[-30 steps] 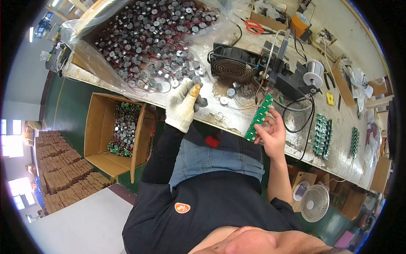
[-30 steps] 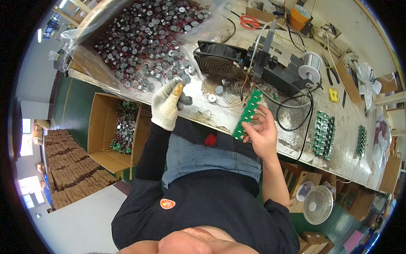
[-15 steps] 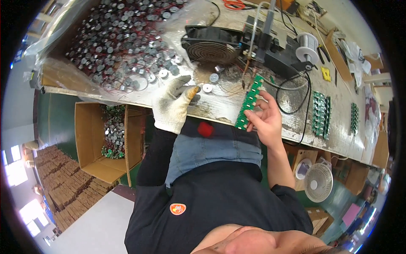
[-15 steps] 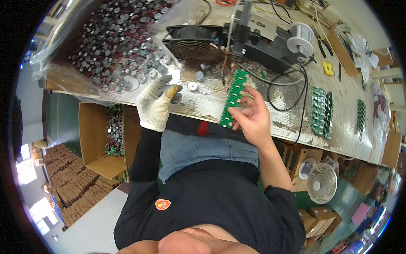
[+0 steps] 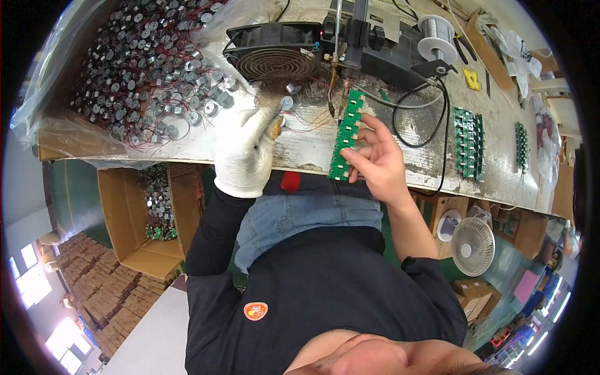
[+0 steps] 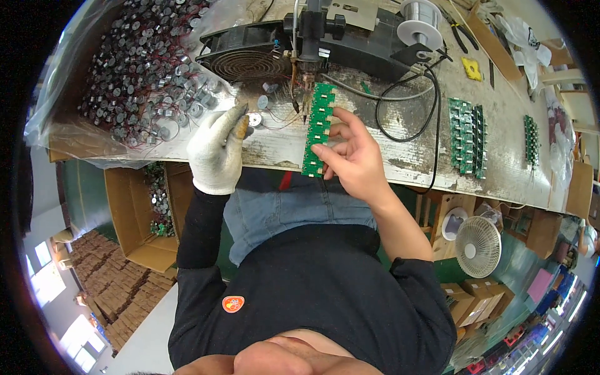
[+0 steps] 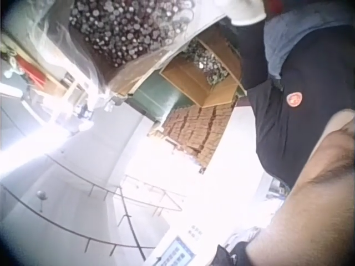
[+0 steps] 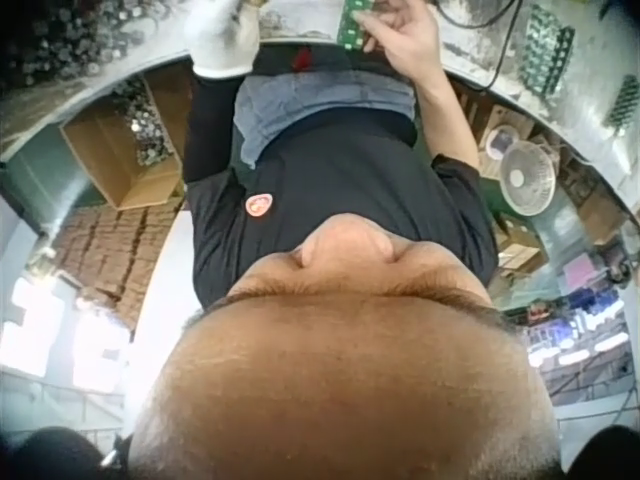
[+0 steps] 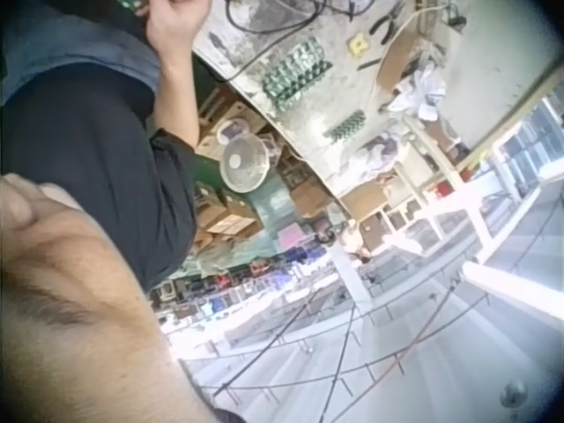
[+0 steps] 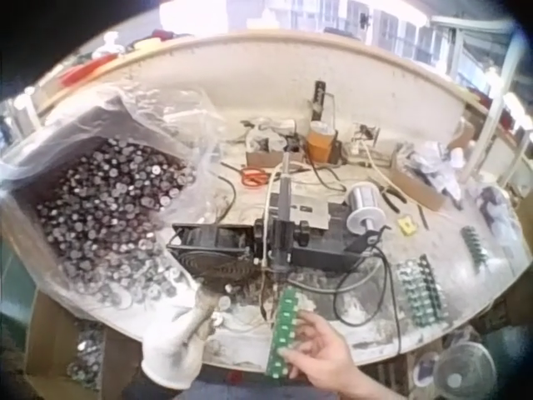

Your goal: The person solders electronic components onto a green printed circuit board using a soldering iron and solder wire.

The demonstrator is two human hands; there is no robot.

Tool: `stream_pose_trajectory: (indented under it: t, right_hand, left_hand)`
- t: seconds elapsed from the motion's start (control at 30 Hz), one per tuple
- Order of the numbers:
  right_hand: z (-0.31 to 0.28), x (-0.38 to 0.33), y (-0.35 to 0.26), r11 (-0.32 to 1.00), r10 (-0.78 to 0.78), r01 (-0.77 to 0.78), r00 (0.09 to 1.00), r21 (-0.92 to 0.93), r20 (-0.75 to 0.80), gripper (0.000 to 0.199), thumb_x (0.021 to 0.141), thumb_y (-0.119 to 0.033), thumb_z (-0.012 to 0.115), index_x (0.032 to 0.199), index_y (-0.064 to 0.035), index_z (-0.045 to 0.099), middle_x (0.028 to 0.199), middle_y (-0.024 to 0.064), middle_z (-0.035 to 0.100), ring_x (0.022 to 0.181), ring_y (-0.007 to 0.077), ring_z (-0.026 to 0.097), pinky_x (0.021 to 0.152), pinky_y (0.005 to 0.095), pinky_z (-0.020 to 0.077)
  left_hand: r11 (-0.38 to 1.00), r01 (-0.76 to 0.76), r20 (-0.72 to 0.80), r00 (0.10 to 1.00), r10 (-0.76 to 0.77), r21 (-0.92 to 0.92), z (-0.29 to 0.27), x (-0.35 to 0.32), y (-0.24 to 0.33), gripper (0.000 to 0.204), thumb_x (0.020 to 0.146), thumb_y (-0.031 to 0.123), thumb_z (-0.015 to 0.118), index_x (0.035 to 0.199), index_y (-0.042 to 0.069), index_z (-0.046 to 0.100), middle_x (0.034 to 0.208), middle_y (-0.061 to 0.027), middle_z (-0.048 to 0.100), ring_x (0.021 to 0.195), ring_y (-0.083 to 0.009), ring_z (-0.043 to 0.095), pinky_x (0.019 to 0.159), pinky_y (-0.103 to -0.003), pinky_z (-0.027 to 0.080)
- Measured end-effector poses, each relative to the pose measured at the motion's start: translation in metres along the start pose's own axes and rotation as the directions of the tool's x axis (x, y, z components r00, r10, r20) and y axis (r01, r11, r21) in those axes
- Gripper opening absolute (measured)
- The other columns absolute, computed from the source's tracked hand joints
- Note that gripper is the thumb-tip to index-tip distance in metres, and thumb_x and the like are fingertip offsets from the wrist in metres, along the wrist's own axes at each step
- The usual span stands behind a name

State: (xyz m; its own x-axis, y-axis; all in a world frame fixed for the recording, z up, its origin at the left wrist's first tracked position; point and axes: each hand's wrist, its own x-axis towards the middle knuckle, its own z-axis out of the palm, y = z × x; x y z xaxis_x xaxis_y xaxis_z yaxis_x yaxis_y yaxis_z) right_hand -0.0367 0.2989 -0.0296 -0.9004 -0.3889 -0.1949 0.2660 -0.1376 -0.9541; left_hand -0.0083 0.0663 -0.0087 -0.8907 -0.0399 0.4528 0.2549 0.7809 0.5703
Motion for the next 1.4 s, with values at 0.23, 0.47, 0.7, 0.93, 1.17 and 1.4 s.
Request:
stream_pose_trajectory:
  t: [0.23, 0.47, 0.7, 0.93, 1.17, 1.4]
  right_hand:
    - [-0.001, -0.002, -0.002, 1.0, 0.012, -0.012, 1.0, 0.021, 0.018, 0.07, 0.082, 0.005, 0.064, 0.14, 0.0032, 0.026, 0.105, 0.0163, 0.054, 0.067, 0.0122, 0.061, 0.049, 0.0213, 0.0496]
    - [0.004, -0.004, -0.004, 0.996, 0.042, -0.046, 0.998, 0.072, 0.049, 0.072, 0.08, 0.006, 0.065, 0.141, 0.0005, 0.027, 0.105, 0.015, 0.055, 0.07, 0.0117, 0.061, 0.051, 0.0213, 0.0504]
    - [0.006, -0.006, -0.002, 1.0, -0.015, 0.015, 1.0, 0.019, 0.003, 0.063, 0.081, 0.004, 0.065, 0.135, 0.0011, 0.032, 0.105, 0.0117, 0.056, 0.067, 0.0094, 0.061, 0.051, 0.0193, 0.0488]
    - [0.008, -0.004, -0.003, 1.0, -0.006, 0.006, 1.0, 0.006, 0.006, 0.057, 0.082, 0.003, 0.064, 0.13, 0.0009, 0.034, 0.106, 0.0109, 0.055, 0.067, 0.0089, 0.061, 0.051, 0.0189, 0.0484]
    - [0.009, -0.001, -0.002, 0.999, -0.036, 0.036, 0.999, 0.019, 0.005, 0.056, 0.082, 0.004, 0.064, 0.129, 0.0007, 0.034, 0.106, 0.0114, 0.055, 0.068, 0.009, 0.061, 0.052, 0.0192, 0.0487]
    - [0.01, 0.0, -0.006, 0.998, -0.048, 0.048, 0.999, 0.034, -0.01, 0.055, 0.082, 0.004, 0.064, 0.129, 0.001, 0.034, 0.108, 0.0122, 0.055, 0.07, 0.0095, 0.061, 0.053, 0.0197, 0.0492]
  left_hand:
    - [0.313, 0.684, 0.471, 0.7, -0.536, -0.66, 0.015, -0.01, 0.025, 0.023, 0.09, 0.013, 0.061, 0.102, -0.007, 0.061, 0.089, -0.0107, 0.067, 0.077, -0.0153, 0.065, 0.071, -0.027, 0.052]
    - [0.312, 0.696, 0.506, 0.697, -0.507, -0.647, 0.03, -0.012, 0.032, 0.024, 0.091, 0.019, 0.062, 0.1, -0.004, 0.061, 0.085, -0.0069, 0.065, 0.076, -0.0119, 0.062, 0.068, -0.025, 0.049]
    - [0.264, 0.689, 0.511, 0.695, -0.507, -0.675, 0.038, -0.01, 0.031, 0.022, 0.089, 0.018, 0.063, 0.096, -0.002, 0.061, 0.085, -0.0043, 0.064, 0.076, -0.0087, 0.058, 0.07, -0.023, 0.047]
    - [0.128, 0.715, 0.583, 0.648, -0.49, -0.687, 0.039, -0.009, 0.027, 0.02, 0.089, 0.016, 0.063, 0.096, -0.003, 0.061, 0.085, -0.0057, 0.064, 0.077, -0.0101, 0.06, 0.069, -0.024, 0.049]
    - [0.134, 0.726, 0.598, 0.644, -0.477, -0.675, 0.04, -0.004, 0.025, 0.018, 0.087, 0.013, 0.062, 0.096, -0.003, 0.063, 0.084, -0.0055, 0.065, 0.075, -0.0096, 0.06, 0.066, -0.024, 0.049]
    - [0.161, 0.712, 0.578, 0.663, -0.475, -0.683, 0.04, 0.001, 0.026, 0.016, 0.087, 0.012, 0.061, 0.093, -0.002, 0.064, 0.083, -0.0046, 0.065, 0.075, -0.0087, 0.059, 0.067, -0.023, 0.048]
